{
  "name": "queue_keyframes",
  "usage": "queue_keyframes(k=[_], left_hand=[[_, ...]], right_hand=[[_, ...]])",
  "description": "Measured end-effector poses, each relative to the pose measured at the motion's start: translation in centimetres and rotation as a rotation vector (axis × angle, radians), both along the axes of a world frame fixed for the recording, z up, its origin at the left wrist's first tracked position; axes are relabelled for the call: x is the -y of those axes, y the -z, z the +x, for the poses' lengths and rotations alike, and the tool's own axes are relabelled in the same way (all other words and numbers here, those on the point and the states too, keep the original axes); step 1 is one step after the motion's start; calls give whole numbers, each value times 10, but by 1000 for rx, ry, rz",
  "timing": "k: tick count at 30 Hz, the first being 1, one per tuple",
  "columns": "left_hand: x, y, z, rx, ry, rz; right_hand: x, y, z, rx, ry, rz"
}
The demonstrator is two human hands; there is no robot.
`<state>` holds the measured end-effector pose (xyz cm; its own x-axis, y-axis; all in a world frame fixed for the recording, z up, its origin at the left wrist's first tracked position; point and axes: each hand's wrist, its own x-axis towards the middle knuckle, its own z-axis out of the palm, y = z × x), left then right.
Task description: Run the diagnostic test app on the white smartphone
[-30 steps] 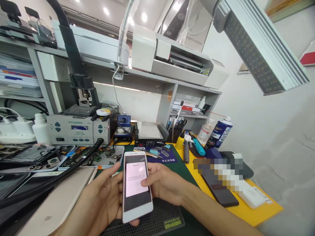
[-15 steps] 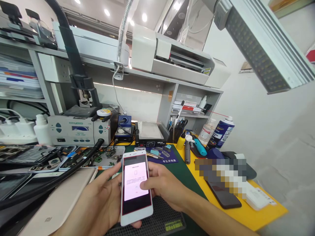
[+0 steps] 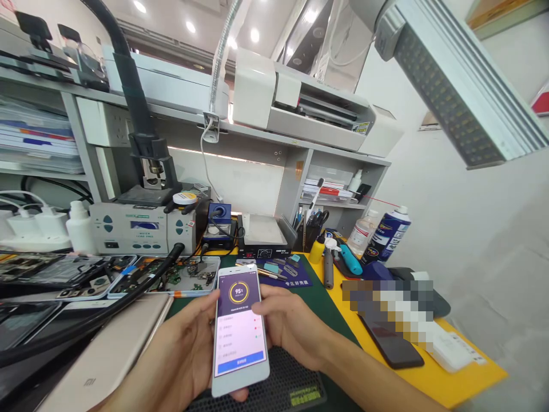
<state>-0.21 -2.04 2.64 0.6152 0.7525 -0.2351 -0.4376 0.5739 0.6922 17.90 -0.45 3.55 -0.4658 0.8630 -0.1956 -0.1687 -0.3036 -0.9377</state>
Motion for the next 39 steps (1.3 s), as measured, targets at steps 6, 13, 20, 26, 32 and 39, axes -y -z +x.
queue_keyframes(k=[6,13,20,26,32,39], left_hand=[[2,-4,5,-158,-81,41],[0,-1,4,-142,-78,24],[0,-5,4,-88,-23,12],[-4,5,1,-51,-27,17],[-5,3,1,-70,-58,17],[-6,1,1,-126,-37,84]], right_hand=[[0,3,2,-47,-85,11],[-1,5,2,-48,-86,23],[-3,6,1,-28,-57,-10],[-11,11,4,-24,-88,-109],[-21,14,6,-101,-127,-184],[-24,18,5,-106,-128,-138]])
